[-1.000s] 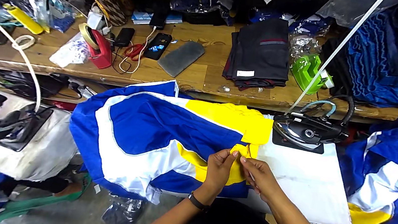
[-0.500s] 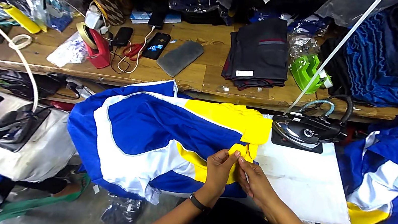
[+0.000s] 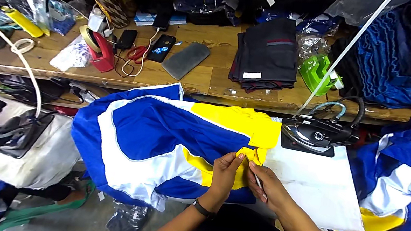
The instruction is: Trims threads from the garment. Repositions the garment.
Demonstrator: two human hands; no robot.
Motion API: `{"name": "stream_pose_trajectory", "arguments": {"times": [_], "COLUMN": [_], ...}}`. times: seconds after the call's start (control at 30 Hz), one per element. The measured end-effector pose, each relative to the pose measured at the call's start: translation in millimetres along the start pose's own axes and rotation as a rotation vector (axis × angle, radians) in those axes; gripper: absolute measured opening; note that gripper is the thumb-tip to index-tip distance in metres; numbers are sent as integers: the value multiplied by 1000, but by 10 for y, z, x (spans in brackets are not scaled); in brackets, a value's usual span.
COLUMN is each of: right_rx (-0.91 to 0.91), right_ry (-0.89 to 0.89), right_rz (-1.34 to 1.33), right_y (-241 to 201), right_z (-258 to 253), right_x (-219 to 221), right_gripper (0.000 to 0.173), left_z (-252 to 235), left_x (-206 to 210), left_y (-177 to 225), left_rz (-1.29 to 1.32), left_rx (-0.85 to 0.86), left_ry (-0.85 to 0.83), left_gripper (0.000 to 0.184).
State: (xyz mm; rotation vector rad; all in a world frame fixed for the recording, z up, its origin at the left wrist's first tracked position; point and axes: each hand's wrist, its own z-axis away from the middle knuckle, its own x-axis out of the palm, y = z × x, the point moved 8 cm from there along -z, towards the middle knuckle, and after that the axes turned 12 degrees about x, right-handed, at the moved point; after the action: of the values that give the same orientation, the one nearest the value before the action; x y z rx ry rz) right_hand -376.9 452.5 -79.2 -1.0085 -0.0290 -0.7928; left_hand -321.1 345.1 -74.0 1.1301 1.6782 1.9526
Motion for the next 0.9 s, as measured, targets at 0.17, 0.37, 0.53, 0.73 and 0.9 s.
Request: {"name": "stream_pose_trajectory", "arguments": {"times": [0.17, 0.37, 0.53, 0.73, 0.9], "right_rx": [-314, -154, -138, -138, -167], "right_ry": [249, 140, 104, 82, 82], "right_rz": [349, 149, 127, 75, 145], "right_y": [-141, -159, -117, -46, -110], "right_z": [2, -4, -12, -36, -15], "right_x": [-153, -56, 2, 27, 8], "right_gripper": [35, 44, 45, 47, 42], "left_z": [32, 75, 75, 65, 51], "left_x": [32, 49, 30, 28, 18], "left_y": [-18, 34, 22, -2, 30], "left_rz": [115, 80, 65, 83, 68], "left_rx": [-160, 7, 0, -8, 61], "left_ry": [16, 2, 52, 74, 31], "left_gripper": [26, 24, 16, 13, 18]}}
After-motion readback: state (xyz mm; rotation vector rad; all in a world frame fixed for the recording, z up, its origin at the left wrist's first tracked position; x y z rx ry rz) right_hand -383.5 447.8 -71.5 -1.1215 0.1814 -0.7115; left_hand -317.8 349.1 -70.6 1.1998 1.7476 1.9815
